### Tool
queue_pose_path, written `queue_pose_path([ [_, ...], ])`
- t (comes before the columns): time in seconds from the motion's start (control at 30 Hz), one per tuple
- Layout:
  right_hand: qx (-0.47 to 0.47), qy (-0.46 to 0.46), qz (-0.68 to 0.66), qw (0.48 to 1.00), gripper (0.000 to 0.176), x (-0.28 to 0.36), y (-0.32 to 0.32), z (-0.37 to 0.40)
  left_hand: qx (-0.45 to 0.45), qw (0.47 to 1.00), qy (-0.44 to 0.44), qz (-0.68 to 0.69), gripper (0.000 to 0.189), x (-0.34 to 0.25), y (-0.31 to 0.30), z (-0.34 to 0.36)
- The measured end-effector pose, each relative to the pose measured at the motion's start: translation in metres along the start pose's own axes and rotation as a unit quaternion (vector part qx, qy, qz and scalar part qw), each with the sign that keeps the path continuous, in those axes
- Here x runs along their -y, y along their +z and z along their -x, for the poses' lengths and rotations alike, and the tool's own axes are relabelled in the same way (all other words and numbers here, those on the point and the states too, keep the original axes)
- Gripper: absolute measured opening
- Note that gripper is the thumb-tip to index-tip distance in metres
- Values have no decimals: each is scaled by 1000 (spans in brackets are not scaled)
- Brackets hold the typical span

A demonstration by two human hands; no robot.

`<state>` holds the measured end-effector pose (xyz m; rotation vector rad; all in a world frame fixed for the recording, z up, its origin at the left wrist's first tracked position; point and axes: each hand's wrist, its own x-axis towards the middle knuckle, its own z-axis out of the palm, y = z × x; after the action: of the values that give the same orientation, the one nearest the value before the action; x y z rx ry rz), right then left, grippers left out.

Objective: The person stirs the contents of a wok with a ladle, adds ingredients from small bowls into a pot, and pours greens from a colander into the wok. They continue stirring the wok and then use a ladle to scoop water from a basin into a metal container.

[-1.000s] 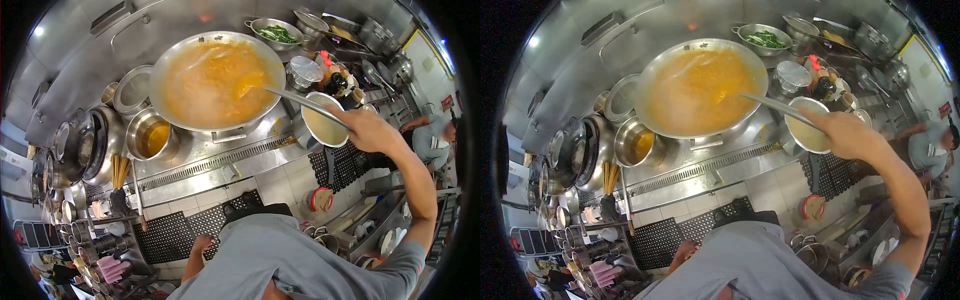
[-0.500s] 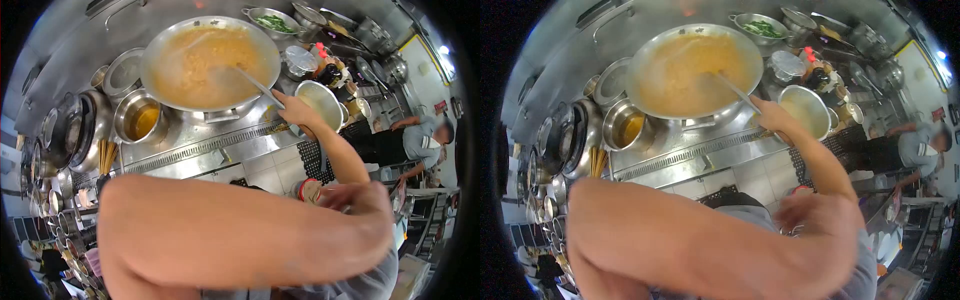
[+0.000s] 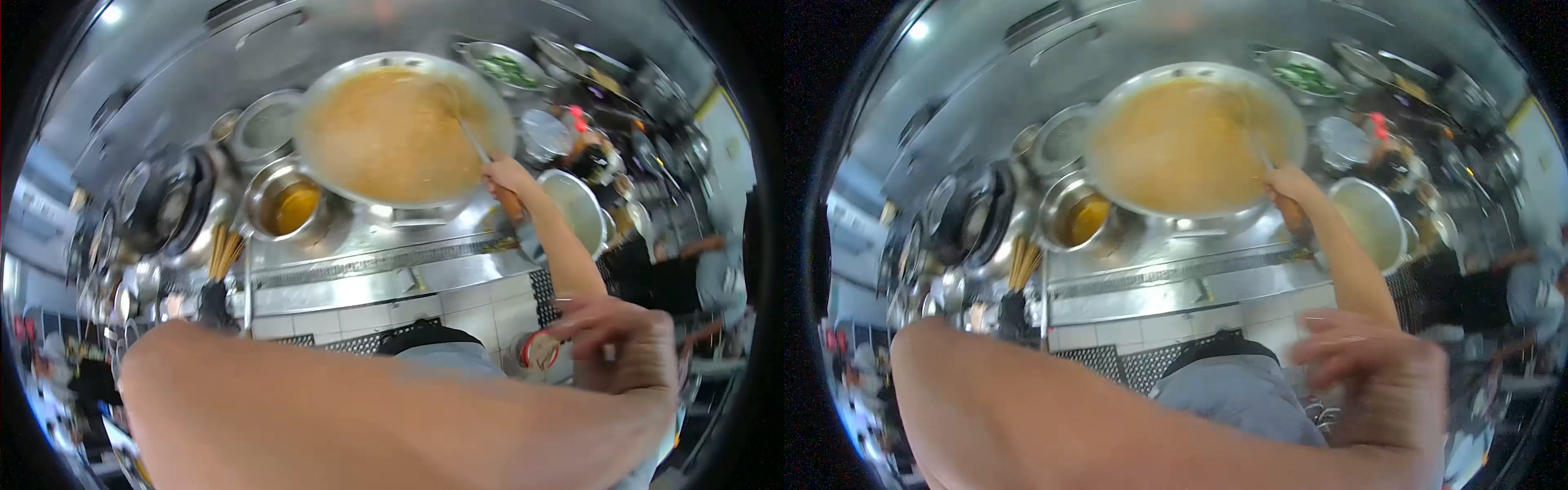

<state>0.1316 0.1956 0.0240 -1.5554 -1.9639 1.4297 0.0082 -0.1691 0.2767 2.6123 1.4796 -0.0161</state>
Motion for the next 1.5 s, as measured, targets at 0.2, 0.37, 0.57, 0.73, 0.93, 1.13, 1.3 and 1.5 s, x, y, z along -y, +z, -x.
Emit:
queue_pose_path([
  [0.2, 98, -8, -234, 967, 45, 43, 4, 97, -3, 1000, -22, -3, 9, 2, -4, -3],
  [0.37, -21, -78, -40, 996, 56, 41, -35, 65, 3, 998, -53, -14, 9, -4, -5, -3],
  [0.57, 30, -13, -70, 997, 44, 12, 5, -38, 5, 998, -66, -1, 8, -1, -7, 0],
  [0.73, 129, -77, -43, 988, 45, 35, 25, 17, 61, 992, -95, 57, 8, 28, 9, -14],
  [0.93, 87, -88, -69, 990, 63, 52, -36, 119, 90, 846, -469, 236, 38, 143, 351, 143],
  [1.13, -46, -88, 141, 985, 51, 44, -59, 88, 334, 763, -476, 283, 40, -12, 565, 314],
  [1.3, 25, 51, -157, 986, 37, -13, 4, 70, 256, 754, -499, 342, 36, -58, 570, 318],
  [1.5, 163, 75, -425, 887, 28, 31, 22, 128, 57, 802, -485, 345, 31, 28, 566, 278],
])
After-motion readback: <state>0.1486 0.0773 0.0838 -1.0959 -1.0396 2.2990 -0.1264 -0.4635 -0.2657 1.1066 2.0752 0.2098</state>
